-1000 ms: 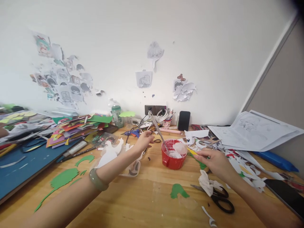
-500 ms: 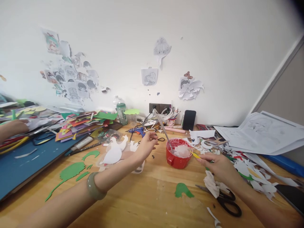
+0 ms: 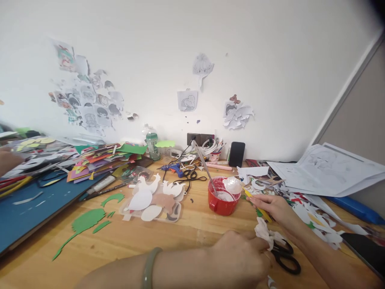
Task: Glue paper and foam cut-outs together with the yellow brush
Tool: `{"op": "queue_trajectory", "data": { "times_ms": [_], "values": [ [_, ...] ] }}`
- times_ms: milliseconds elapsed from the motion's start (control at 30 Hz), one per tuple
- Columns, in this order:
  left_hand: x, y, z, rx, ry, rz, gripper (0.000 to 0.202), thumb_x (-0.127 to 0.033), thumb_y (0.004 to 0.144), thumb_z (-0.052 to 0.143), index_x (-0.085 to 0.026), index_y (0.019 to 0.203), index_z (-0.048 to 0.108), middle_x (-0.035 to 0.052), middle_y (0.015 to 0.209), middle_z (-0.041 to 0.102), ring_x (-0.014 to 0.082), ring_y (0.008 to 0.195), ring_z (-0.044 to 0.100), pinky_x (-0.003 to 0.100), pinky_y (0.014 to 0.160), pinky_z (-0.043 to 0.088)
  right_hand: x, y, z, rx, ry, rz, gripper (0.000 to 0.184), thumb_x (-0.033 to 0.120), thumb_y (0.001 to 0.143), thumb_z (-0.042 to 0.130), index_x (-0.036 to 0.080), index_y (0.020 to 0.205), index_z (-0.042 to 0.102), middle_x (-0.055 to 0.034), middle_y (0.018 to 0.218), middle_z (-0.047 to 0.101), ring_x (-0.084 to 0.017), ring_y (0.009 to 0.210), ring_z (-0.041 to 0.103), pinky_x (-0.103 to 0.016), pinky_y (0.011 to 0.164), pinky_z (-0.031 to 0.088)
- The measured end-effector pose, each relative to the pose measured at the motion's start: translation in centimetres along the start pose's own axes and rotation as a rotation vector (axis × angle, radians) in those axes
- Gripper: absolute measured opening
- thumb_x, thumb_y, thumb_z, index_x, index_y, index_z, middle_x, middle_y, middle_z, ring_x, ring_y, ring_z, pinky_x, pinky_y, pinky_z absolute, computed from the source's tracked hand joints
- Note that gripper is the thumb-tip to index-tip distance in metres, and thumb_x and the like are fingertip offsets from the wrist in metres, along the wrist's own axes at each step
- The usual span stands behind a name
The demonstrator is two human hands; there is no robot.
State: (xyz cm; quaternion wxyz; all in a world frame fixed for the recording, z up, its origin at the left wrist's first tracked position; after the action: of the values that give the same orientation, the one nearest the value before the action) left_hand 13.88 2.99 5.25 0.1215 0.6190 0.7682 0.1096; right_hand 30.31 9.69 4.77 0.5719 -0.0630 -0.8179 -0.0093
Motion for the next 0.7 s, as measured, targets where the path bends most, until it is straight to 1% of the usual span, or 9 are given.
{"op": "queue_trajectory", "data": {
  "times_ms": [67, 133, 200, 333, 433, 500, 567, 633, 700],
  "values": [
    [-0.1, 1.2, 1.3, -0.043, 0.096, -0.031, 0.012, -0.017, 0.082, 0.047, -0.011, 0.091, 0.052, 0.0062, 0.093, 0.057, 0.0182, 0.073, 0.055, 0.026, 0.043, 0.035, 0.0, -0.1, 0.1, 0.012, 0.096, 0.060, 0.042, 0.051, 0.054, 0.071, 0.017, 0.079, 0.070, -0.0040, 0.072, 0.066, -0.021, 0.072, 0.058, -0.028, 0.061, 0.043],
    [-0.1, 2.1, 2.5, -0.074, 0.148, -0.059, 0.014, -0.020, 0.082, 0.046, -0.011, 0.092, 0.051, 0.0074, 0.093, 0.056, 0.0184, 0.073, 0.054, 0.026, 0.041, 0.032, 0.0, -0.2, 0.1, 0.031, 0.199, 0.105, 0.043, 0.049, 0.053, 0.073, 0.016, 0.081, 0.070, -0.0031, 0.068, 0.064, -0.018, 0.064, 0.057, -0.026, 0.055, 0.042],
    [-0.1, 2.5, 3.3, -0.079, 0.159, -0.067, 0.018, -0.021, 0.081, 0.047, -0.011, 0.095, 0.050, 0.0086, 0.093, 0.054, 0.0187, 0.073, 0.054, 0.026, 0.041, 0.033, 0.0, -0.4, 0.2, 0.060, 0.304, 0.129, 0.039, 0.046, 0.054, 0.074, 0.016, 0.079, 0.069, -0.0010, 0.065, 0.060, -0.014, 0.061, 0.055, -0.024, 0.054, 0.041],
    [0.1, 3.0, 4.2, -0.099, 0.158, -0.073, 0.016, -0.020, 0.082, 0.049, -0.012, 0.095, 0.049, 0.0075, 0.092, 0.053, 0.0192, 0.074, 0.054, 0.025, 0.040, 0.034, -0.2, -0.6, 0.2, 0.109, 0.470, 0.146, 0.029, 0.039, 0.059, 0.074, 0.015, 0.073, 0.066, 0.0021, 0.060, 0.054, -0.008, 0.056, 0.048, -0.018, 0.051, 0.039],
    [0.3, 3.4, 4.6, -0.118, 0.158, -0.072, 0.013, -0.017, 0.080, 0.053, -0.012, 0.091, 0.050, 0.0049, 0.083, 0.053, 0.0193, 0.073, 0.053, 0.025, 0.040, 0.035, -0.3, -0.9, 0.3, 0.133, 0.562, 0.179, 0.026, 0.033, 0.062, 0.074, 0.013, 0.076, 0.065, 0.0029, 0.057, 0.050, -0.005, 0.051, 0.043, -0.014, 0.045, 0.035],
    [0.6, 3.7, 4.7, -0.122, 0.157, -0.064, 0.010, -0.017, 0.078, 0.054, -0.012, 0.087, 0.050, 0.0042, 0.079, 0.052, 0.0197, 0.074, 0.053, 0.025, 0.042, 0.037, -0.2, -1.1, 0.4, 0.154, 0.624, 0.214, 0.023, 0.029, 0.065, 0.073, 0.012, 0.079, 0.064, 0.0031, 0.057, 0.049, -0.004, 0.049, 0.041, -0.012, 0.043, 0.034],
    [0.8, 3.6, 4.2, -0.120, 0.161, -0.053, 0.009, -0.016, 0.078, 0.055, -0.012, 0.084, 0.051, 0.0047, 0.081, 0.052, 0.0198, 0.077, 0.053, 0.025, 0.046, 0.039, -0.1, -1.4, 0.7, 0.180, 0.696, 0.252, 0.020, 0.027, 0.068, 0.071, 0.011, 0.078, 0.063, 0.0034, 0.058, 0.047, -0.003, 0.048, 0.039, -0.012, 0.042, 0.034],
    [1.0, 3.2, 3.3, -0.118, 0.158, -0.035, 0.009, -0.016, 0.080, 0.052, -0.011, 0.087, 0.051, 0.0052, 0.083, 0.053, 0.0192, 0.078, 0.053, 0.024, 0.051, 0.041, -0.1, -1.6, 0.9, 0.207, 0.772, 0.290, 0.018, 0.024, 0.070, 0.070, 0.010, 0.076, 0.061, 0.0036, 0.057, 0.044, -0.003, 0.047, 0.038, -0.012, 0.040, 0.034],
    [1.2, 2.5, 2.0, -0.126, 0.141, -0.018, 0.011, -0.016, 0.083, 0.048, -0.011, 0.093, 0.050, 0.0055, 0.086, 0.054, 0.0182, 0.080, 0.053, 0.024, 0.057, 0.043, 0.0, -1.7, 1.2, 0.226, 0.846, 0.324, 0.014, 0.022, 0.073, 0.066, 0.010, 0.076, 0.059, 0.0036, 0.057, 0.043, -0.003, 0.046, 0.037, -0.012, 0.039, 0.033]
  ]
}}
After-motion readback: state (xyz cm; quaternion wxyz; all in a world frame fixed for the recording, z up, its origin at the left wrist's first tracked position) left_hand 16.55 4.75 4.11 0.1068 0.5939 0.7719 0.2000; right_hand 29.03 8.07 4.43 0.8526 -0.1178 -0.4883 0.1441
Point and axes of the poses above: each hand's wrist, its own y-axis towards the middle knuckle, its own z-axis out of the palm, x = y × z, the point moved 3 cm from there along y, towards the middle knuckle
